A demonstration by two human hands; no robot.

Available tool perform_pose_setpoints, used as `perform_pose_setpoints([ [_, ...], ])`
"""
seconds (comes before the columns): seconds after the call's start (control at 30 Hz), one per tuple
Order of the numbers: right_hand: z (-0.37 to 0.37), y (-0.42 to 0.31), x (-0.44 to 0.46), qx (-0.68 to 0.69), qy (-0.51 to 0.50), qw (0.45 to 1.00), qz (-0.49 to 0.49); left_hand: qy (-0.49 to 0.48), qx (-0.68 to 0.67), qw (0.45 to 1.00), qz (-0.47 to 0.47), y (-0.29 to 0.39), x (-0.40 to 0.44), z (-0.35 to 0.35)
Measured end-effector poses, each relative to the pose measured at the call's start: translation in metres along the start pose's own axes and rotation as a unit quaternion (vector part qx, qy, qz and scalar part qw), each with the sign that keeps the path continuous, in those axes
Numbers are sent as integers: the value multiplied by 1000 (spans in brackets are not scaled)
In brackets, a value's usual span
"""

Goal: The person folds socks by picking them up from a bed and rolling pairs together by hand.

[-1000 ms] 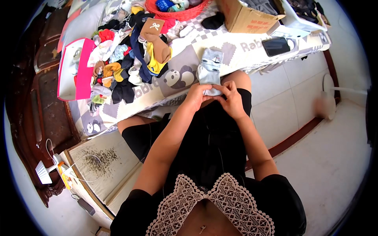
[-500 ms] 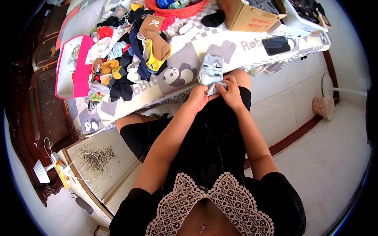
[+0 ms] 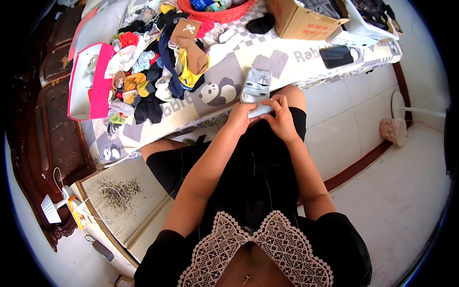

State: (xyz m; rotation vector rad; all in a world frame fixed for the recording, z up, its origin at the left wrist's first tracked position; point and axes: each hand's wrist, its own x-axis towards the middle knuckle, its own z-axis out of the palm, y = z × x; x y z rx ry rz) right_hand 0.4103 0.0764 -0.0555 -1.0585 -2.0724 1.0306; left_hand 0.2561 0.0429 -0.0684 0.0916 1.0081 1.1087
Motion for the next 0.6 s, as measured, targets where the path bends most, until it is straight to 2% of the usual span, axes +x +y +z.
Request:
perform_pose_setpoints([
  [0.07,2,8,1,8,6,1000,19,-26,-45,998,-18,-9,9,-10],
  [0.13,2,12,3,63,33,994,82,9,-106,994,0,-8,3,1],
  [0.2,5,25,4,65,38,995,64,21,-95,995,7,-9,2,3],
  [0.27,5,31,5,150,12,978,142,-19,-78,996,34,-15,7,-2],
  [0.4,10,38,7,216,36,961,170,-67,-145,987,-17,-5,-2,-6],
  [0.5,6,31,8,168,-21,972,162,-48,-67,996,-13,-2,-7,-1],
  [0.57,5,29,8,154,-78,967,185,-40,48,996,58,-5,-4,-4],
  [0.6,7,33,6,157,-101,955,229,-41,48,996,57,-5,-3,-3],
])
